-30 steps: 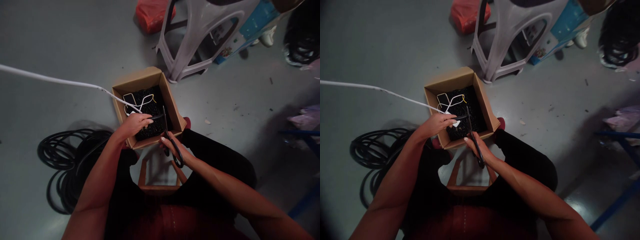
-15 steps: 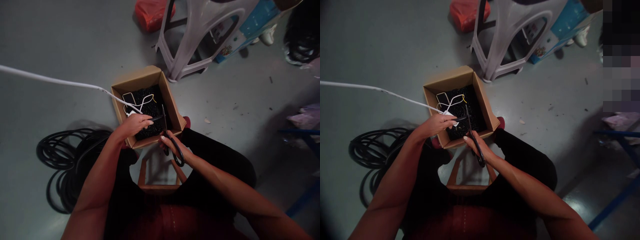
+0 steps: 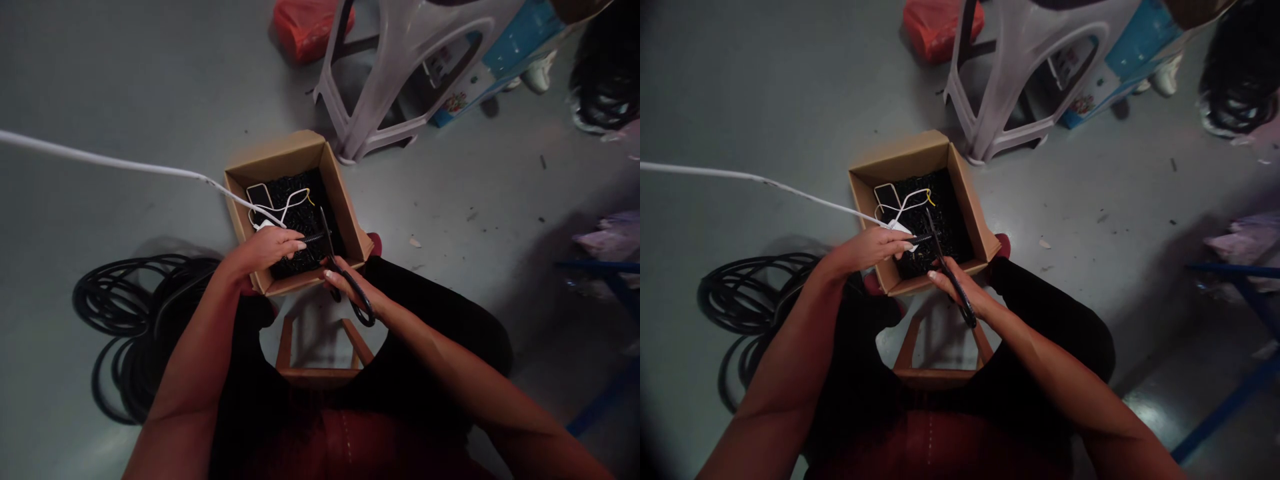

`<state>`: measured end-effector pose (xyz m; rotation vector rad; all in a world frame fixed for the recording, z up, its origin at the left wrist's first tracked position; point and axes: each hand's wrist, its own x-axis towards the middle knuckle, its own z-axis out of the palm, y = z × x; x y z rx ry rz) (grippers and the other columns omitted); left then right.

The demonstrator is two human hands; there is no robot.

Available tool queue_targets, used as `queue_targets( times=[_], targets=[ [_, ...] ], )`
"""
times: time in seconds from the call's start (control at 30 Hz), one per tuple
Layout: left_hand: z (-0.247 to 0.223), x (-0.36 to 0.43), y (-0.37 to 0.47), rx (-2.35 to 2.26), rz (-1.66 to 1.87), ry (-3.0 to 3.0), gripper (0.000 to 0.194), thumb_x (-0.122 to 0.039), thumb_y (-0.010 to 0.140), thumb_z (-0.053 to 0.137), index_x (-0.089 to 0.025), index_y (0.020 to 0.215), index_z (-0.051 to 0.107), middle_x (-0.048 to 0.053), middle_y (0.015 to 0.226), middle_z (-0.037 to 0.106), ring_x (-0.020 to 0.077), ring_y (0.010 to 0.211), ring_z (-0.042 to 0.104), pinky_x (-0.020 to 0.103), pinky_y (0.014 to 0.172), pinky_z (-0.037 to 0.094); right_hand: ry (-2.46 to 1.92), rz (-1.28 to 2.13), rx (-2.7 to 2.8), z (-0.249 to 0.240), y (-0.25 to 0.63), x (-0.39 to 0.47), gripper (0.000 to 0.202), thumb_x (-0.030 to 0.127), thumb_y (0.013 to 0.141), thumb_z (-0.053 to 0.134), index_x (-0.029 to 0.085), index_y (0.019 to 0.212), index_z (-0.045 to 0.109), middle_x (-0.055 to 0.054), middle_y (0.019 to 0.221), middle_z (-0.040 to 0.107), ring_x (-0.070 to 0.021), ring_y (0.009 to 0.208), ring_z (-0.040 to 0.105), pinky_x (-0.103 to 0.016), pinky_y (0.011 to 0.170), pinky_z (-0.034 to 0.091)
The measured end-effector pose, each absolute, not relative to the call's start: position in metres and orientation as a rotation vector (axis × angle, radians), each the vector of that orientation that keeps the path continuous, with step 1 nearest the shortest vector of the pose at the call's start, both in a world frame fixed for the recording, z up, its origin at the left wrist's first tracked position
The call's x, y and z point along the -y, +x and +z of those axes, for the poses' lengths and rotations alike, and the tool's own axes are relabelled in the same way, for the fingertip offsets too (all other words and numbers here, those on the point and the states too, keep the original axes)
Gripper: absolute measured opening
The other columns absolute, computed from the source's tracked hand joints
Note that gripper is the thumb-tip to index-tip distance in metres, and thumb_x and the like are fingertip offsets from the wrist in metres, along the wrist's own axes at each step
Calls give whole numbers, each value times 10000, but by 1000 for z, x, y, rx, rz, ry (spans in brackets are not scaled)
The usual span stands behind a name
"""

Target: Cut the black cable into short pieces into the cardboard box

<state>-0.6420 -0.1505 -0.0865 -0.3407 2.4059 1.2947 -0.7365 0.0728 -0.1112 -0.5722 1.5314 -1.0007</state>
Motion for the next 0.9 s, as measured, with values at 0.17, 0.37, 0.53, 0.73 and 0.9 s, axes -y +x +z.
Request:
queue_targets(
  times=[0.17,0.37,0.53,0.73,0.9],
  targets=[
    [-89,149,-642,-2389,1324,-330,316,-335,867,413,-151,817,665,20,687,633,132,651,547,237,634,380,-571,-1044,-1524,-117,-734,-73,420,565,885,491,209,1108,492,-12,833,521,-154,752,527,-301,664,464],
    [-92,147,-643,-2401,1311,-321,316,-317,873,405,-150,680,591,20,654,599,127,619,523,241,618,378,-437,-1128,-1501,-128,-724,-75,284,495,885,498,228,980,483,34,686,455,-128,578,453,-275,532,420],
    [-93,142,-645,-2362,1311,-345,304,-307,876,403,-154,681,578,25,673,618,129,634,536,241,631,384,-336,-1119,-1528,-121,-717,-76,242,454,850,507,230,921,447,52,642,421,-117,540,423,-259,502,392],
    [-94,138,-647,-2323,1276,-377,304,-307,871,399,-159,650,547,29,672,615,134,642,535,242,639,372,-291,-1070,-1543,-115,-715,-75,222,409,819,495,227,917,415,74,597,382,-103,502,393,-239,479,369],
    [-98,138,-648,-2331,1261,-362,303,-317,864,404,-161,650,552,23,660,616,134,636,540,241,633,366,-256,-1077,-1570,-119,-712,-77,238,432,808,513,224,884,424,67,628,369,-83,484,364,-220,446,338]
  ],
)
